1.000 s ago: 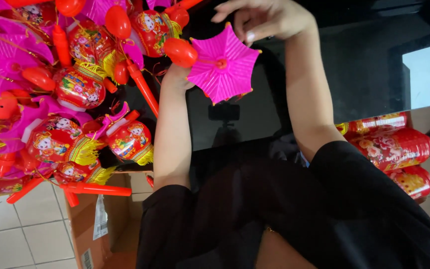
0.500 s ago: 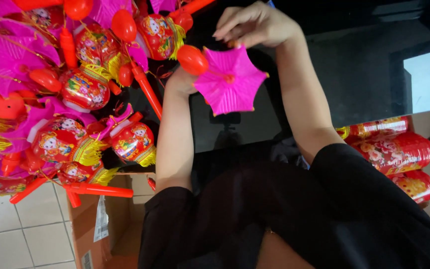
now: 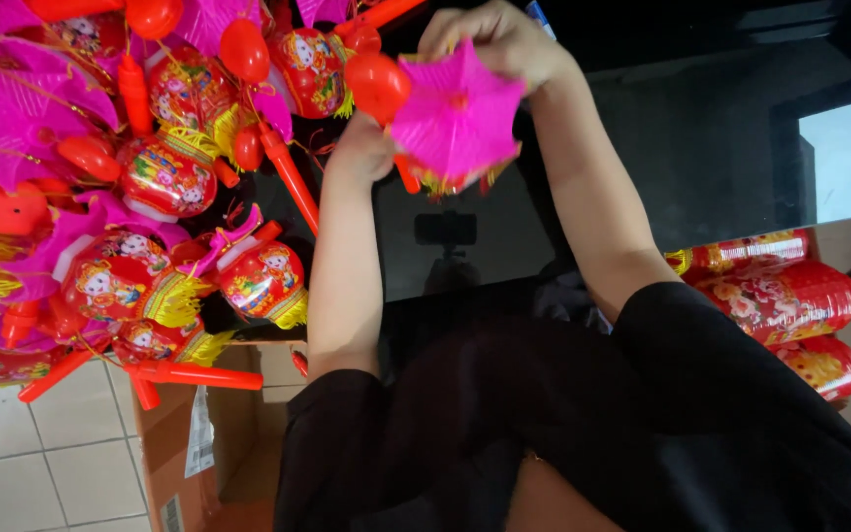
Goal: Assembling small decorative lanterns by attaching plastic handles to the lantern bodies.
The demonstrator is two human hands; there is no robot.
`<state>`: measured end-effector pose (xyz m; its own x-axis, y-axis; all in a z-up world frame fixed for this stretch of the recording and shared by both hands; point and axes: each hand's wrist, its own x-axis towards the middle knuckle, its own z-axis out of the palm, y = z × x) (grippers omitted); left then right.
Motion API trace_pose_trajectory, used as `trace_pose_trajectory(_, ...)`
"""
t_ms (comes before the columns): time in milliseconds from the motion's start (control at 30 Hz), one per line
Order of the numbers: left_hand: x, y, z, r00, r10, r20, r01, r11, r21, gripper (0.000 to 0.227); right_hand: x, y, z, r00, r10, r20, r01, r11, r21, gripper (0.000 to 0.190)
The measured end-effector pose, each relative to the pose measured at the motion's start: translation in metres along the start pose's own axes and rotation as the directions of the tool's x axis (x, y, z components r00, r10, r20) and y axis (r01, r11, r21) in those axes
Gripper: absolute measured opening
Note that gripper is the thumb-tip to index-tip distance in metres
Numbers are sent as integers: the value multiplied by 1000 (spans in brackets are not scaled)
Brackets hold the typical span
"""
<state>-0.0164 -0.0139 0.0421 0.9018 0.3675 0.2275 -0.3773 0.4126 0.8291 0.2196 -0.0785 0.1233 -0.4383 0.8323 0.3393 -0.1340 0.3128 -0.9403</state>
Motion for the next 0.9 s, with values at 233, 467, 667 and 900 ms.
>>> trace_pose_trajectory(233,3,2,4,969,204,-139,-190,976,106,37,-9,10,0,993,73,-94,-72,997,21,17)
trace_pose_trajectory(467,7,4,3,835,307,-456,-237,950,205,27,4,11,5,998,1,-58,2,998,55,40)
trace_pose_trajectory(667,13,15,21,787,344,-512,-186,924,334,41,8,16,13,998,-55,-33,58,993,98,61)
trace_pose_trajectory(900,9,25,26,844,259,-469,-119,944,307,40,-10,49,2,962,-15,-273,83,967,240,48)
